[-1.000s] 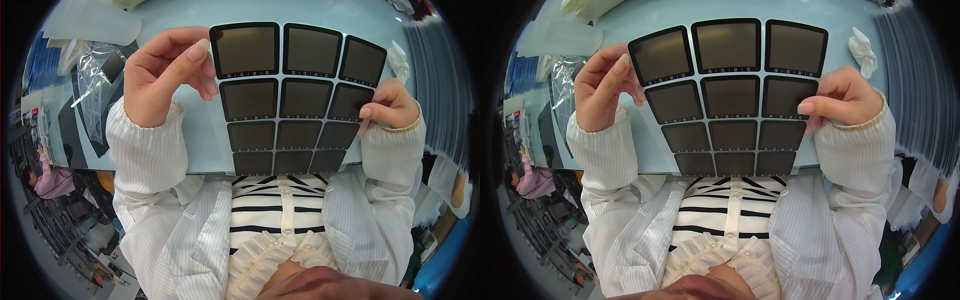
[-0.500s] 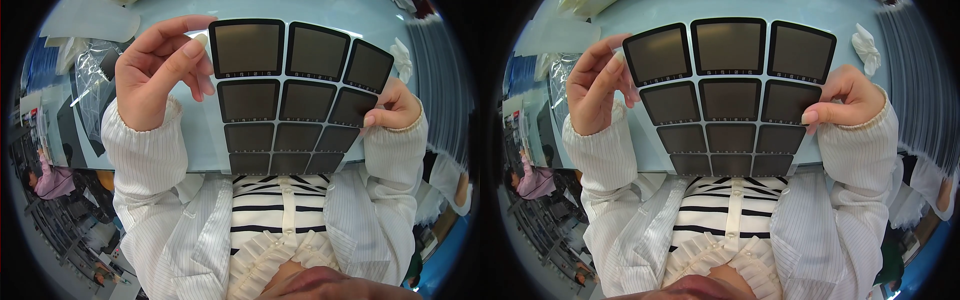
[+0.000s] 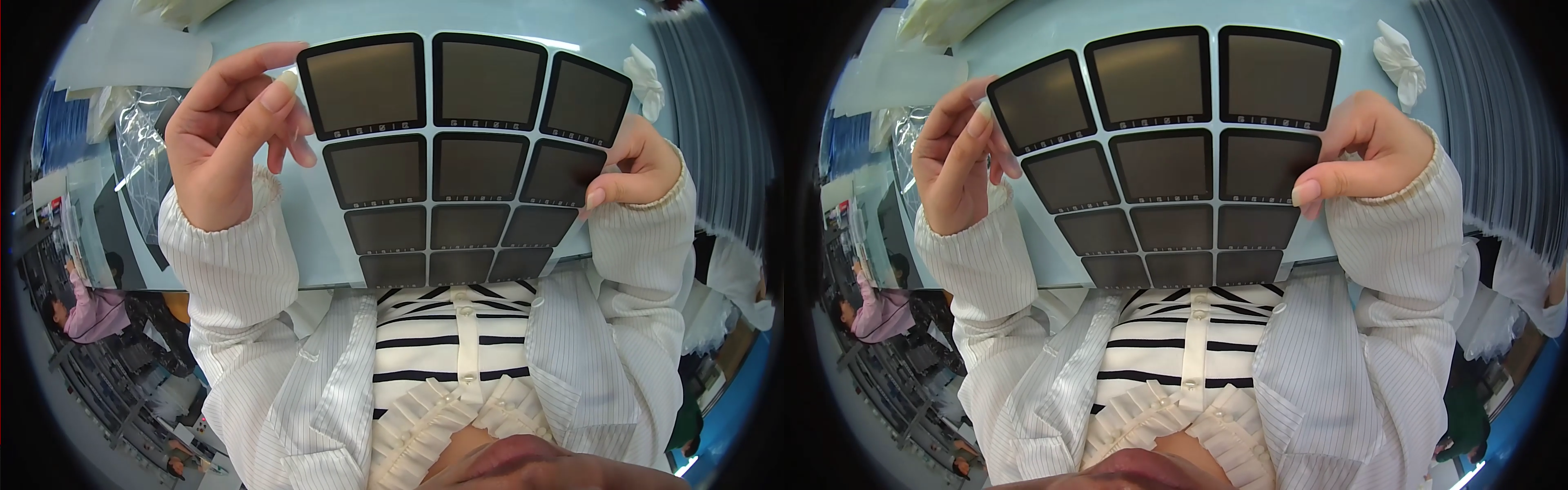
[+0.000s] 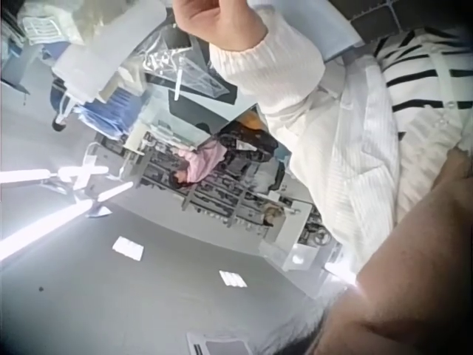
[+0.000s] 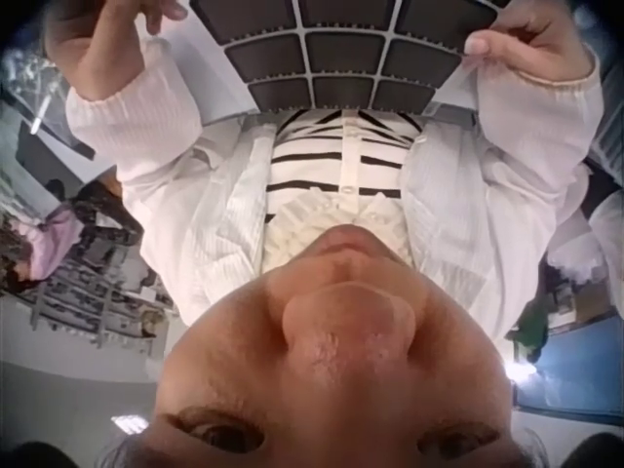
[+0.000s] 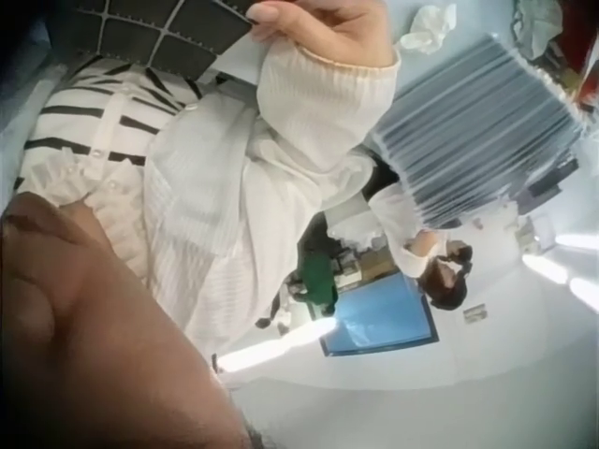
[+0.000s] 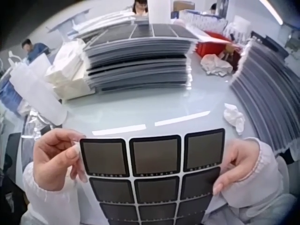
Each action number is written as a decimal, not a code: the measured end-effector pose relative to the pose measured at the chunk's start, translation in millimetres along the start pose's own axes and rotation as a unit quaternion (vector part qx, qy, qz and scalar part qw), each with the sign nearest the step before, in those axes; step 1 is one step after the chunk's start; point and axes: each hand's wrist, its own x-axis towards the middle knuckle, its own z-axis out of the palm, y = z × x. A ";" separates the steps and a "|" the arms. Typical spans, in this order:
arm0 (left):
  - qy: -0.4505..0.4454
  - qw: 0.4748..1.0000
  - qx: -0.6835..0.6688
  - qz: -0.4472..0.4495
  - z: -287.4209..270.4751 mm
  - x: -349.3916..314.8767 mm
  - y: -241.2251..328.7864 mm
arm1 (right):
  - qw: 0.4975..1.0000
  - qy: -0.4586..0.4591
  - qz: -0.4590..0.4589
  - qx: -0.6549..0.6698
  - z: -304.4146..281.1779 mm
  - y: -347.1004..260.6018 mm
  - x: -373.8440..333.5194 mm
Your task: Inspecting grid-like industrial components, cleaning them with a solution, and packaging them into plastic bags.
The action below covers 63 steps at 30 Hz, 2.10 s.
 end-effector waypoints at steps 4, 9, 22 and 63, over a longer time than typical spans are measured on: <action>0.002 1.000 -0.006 0.008 -1.0 0.1 -2.5 | 1.000 -0.007 -0.002 0.003 2.3 -6.3 2.3; 0.027 1.000 0.001 -0.006 0.5 -0.3 -2.8 | 1.000 -0.004 0.007 0.007 2.9 -10.1 2.1; 0.054 0.999 0.003 -0.004 -7.7 2.2 -10.5 | 0.995 0.039 0.048 0.077 11.5 -15.6 1.1; -0.106 0.994 -0.012 -0.034 9.6 2.1 -19.0 | 0.848 0.454 -0.155 0.224 30.0 -18.2 14.8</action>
